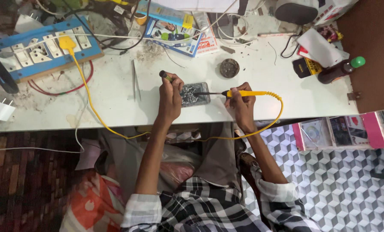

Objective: The person uses a soldering iron and solder wire to apply solder to various points on a small circuit board. They hold the board with one hand and the soldering iron with the other, moving the iron across different components on the board.

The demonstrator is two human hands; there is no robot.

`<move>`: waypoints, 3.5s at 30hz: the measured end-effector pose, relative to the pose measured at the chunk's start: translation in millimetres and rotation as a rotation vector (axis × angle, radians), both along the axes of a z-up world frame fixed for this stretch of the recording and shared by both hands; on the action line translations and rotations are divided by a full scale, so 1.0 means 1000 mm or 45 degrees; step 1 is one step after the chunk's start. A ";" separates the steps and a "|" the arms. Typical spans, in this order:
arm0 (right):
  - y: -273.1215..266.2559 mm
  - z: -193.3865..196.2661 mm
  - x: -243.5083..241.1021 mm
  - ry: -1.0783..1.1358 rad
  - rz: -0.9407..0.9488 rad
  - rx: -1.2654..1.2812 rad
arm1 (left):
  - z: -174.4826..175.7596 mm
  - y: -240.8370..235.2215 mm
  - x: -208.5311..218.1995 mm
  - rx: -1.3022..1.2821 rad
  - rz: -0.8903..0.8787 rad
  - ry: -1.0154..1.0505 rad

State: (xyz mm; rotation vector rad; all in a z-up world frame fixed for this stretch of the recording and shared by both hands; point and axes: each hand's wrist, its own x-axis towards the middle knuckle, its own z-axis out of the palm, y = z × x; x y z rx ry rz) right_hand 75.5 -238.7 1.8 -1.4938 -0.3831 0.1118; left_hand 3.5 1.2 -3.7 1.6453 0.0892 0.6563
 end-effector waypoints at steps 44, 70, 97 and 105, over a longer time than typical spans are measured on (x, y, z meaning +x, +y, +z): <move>0.005 -0.001 -0.004 -0.009 -0.025 -0.007 | 0.009 0.007 0.001 -0.015 -0.105 0.055; 0.003 0.010 -0.007 0.014 0.010 -0.060 | 0.006 0.005 0.000 -0.007 -0.072 0.008; 0.002 0.003 -0.005 -0.040 0.014 -0.045 | 0.012 0.007 -0.006 -0.077 -0.132 0.087; 0.000 -0.004 -0.003 -0.014 0.002 0.041 | 0.009 0.006 -0.005 -0.044 -0.117 -0.003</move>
